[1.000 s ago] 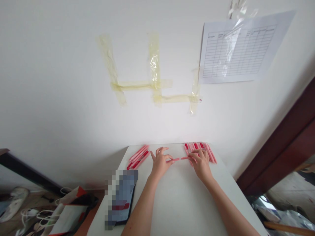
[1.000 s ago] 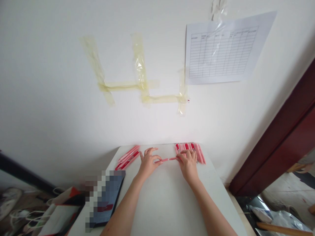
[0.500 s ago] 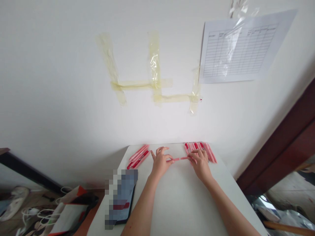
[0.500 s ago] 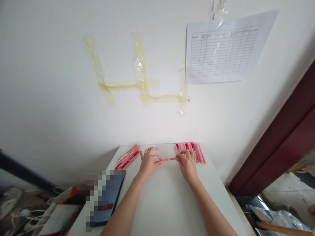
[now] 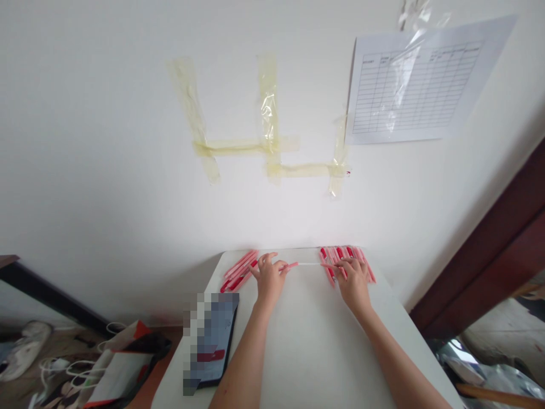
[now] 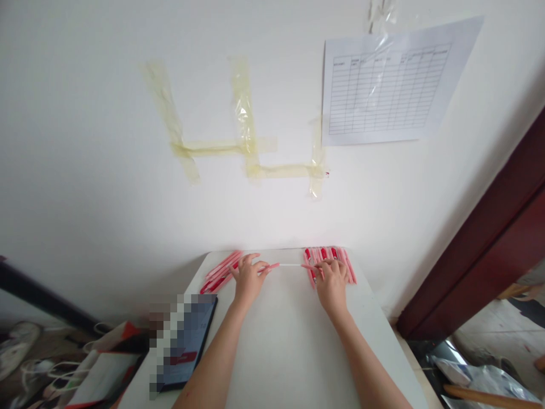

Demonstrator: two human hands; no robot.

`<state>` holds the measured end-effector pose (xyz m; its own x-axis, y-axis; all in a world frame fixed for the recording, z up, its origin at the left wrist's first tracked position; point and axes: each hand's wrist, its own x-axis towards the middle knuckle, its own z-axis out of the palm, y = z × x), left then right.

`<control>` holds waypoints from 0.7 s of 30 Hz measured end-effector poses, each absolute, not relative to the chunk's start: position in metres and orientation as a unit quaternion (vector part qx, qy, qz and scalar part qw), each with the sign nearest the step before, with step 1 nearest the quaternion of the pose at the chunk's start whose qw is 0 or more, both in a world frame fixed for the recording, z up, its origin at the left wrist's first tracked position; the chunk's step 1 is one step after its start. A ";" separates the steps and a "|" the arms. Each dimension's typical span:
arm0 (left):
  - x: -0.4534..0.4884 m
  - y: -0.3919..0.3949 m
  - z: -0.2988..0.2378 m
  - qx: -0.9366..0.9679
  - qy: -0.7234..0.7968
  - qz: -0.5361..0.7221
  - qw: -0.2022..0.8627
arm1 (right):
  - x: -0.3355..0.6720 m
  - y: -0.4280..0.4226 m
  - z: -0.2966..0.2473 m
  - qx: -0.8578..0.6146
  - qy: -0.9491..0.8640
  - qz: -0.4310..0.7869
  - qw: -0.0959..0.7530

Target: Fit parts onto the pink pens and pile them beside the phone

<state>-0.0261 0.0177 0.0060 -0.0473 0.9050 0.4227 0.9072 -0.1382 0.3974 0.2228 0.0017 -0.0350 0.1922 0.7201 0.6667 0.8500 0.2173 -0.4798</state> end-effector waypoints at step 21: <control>-0.027 0.021 -0.002 -0.665 -0.687 -0.293 0.010 | 0.214 -0.005 -0.035 -0.642 -0.664 -0.100 0.370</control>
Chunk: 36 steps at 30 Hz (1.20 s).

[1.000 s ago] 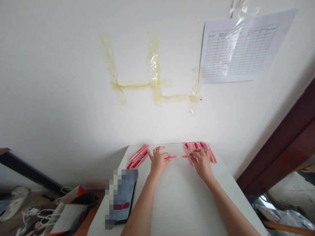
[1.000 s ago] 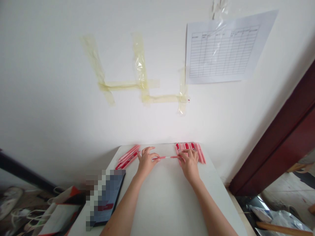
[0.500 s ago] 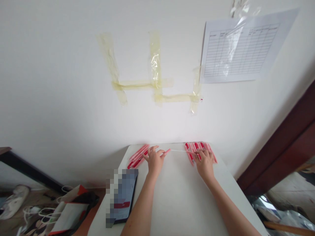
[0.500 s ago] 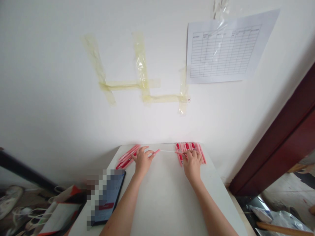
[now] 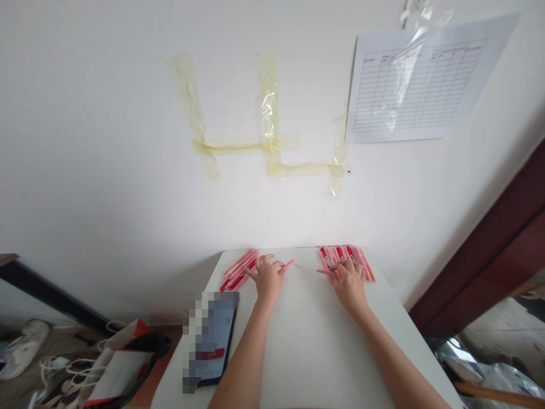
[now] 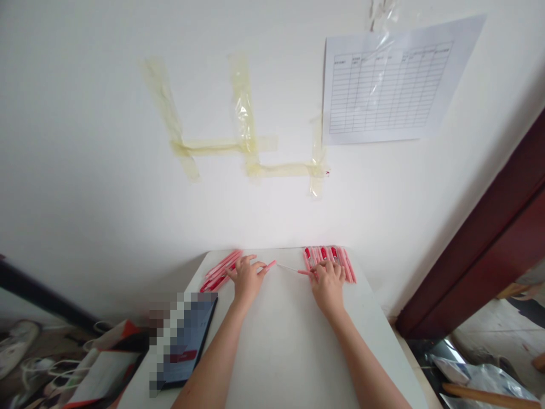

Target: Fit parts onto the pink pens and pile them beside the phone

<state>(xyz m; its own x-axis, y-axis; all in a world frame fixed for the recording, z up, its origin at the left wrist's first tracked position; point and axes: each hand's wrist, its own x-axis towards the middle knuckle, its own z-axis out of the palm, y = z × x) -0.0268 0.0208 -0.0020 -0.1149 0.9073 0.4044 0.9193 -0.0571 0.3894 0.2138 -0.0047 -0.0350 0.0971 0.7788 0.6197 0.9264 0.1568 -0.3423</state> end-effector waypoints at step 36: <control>-0.014 0.024 -0.004 -0.714 -0.641 -0.281 -0.023 | 0.220 0.002 -0.042 -0.628 -0.679 -0.042 0.379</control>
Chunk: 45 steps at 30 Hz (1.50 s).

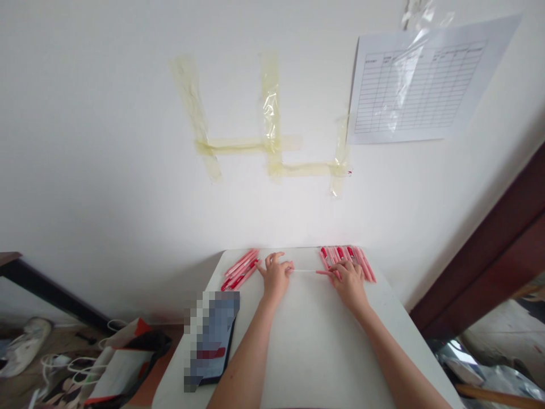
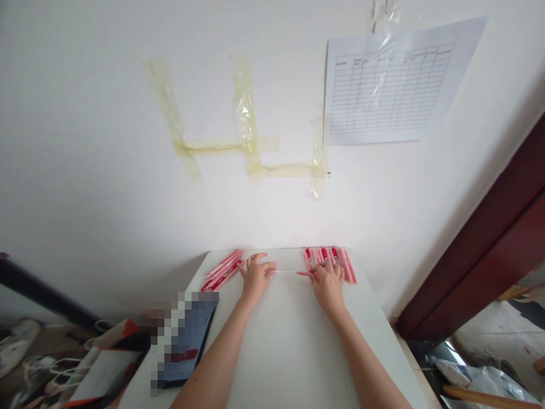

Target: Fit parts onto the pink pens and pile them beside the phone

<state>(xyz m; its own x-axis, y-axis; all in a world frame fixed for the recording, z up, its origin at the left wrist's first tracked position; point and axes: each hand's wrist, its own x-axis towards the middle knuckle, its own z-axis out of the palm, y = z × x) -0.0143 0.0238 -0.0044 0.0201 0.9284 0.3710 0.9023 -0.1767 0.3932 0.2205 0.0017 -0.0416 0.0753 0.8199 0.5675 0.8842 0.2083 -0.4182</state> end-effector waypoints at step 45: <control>0.002 0.007 -0.002 0.772 0.570 0.280 0.024 | 0.202 -0.010 -0.028 -0.537 -0.761 -0.059 0.359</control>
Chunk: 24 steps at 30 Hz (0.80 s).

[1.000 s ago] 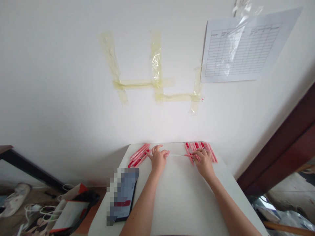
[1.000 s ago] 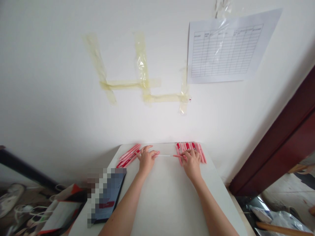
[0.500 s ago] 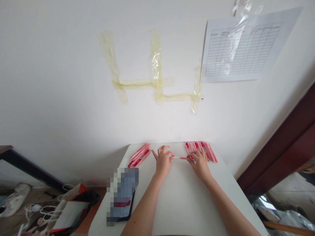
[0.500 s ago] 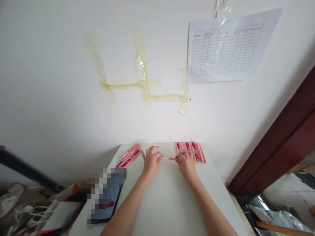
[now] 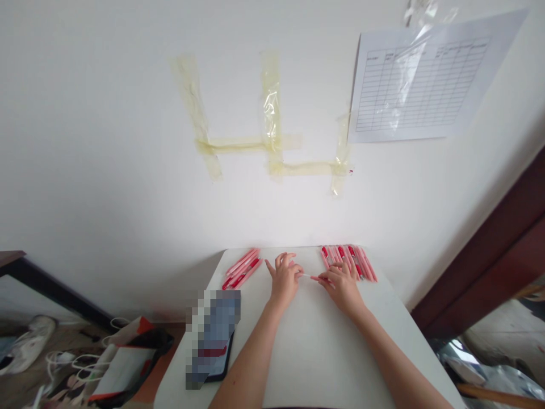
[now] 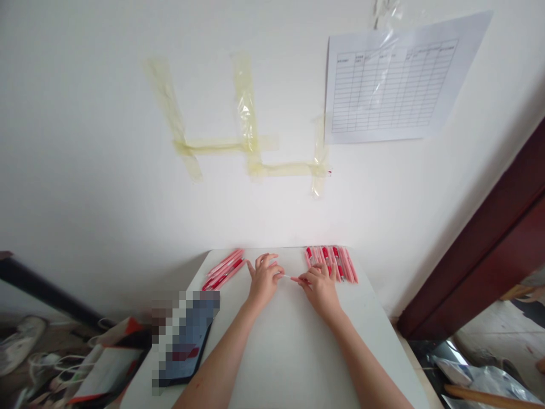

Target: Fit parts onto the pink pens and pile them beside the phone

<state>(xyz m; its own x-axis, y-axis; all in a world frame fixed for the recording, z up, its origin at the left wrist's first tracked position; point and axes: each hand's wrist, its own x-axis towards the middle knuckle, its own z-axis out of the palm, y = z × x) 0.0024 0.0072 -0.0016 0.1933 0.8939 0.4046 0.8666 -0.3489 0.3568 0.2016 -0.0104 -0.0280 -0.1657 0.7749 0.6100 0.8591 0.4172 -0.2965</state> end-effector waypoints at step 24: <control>-0.003 0.016 -0.006 0.733 0.622 0.277 0.010 | 0.202 -0.013 -0.024 -0.607 -0.715 -0.042 0.345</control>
<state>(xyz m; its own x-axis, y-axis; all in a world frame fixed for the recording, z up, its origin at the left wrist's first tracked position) -0.0026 0.0156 -0.0059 0.0737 0.9167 0.3928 0.9054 -0.2267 0.3590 0.2024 -0.0127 -0.0240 -0.0246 0.8390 0.5436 0.8965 0.2591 -0.3594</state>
